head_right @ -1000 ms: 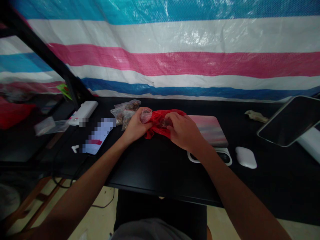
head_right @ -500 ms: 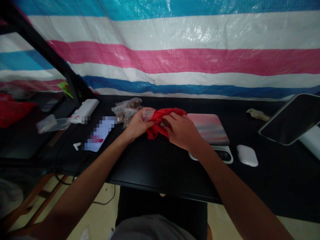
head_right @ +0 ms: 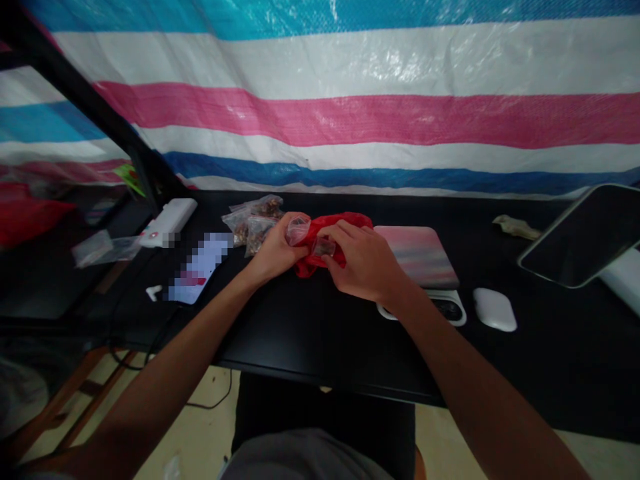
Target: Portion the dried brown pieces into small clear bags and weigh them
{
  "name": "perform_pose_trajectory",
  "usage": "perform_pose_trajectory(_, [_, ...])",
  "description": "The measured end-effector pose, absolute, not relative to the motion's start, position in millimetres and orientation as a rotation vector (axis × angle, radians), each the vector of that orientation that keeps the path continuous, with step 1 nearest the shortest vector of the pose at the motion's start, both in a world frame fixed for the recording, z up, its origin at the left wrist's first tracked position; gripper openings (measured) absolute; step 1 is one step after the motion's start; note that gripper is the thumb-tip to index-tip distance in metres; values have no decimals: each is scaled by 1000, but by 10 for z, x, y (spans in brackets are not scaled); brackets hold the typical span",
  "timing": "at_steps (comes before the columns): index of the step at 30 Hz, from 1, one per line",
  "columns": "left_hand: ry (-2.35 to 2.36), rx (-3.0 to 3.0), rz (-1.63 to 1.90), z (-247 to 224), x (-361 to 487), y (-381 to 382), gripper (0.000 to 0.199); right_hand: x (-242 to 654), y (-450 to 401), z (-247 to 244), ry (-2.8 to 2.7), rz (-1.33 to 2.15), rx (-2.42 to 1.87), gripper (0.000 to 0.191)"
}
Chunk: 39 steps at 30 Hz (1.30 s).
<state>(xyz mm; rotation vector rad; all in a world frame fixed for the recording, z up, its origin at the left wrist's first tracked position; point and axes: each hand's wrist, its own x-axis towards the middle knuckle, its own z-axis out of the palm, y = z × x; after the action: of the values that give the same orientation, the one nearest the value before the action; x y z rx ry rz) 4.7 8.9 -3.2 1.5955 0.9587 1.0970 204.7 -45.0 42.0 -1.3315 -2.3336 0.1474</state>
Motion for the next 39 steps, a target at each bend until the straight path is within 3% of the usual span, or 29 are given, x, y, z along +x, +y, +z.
perform_pose_trajectory(10, [905, 1273, 989, 179, 26, 15, 52, 2041, -430, 321, -2361, 87, -1399, 34])
perform_pose_trajectory(27, [1010, 1613, 1051, 35, 21, 72, 47, 2037, -474, 450, -2357, 147, -1308, 31])
perform_pose_trajectory(39, [934, 1290, 952, 111, 20, 31, 51, 2020, -467, 313, -2390, 78, -1440, 33])
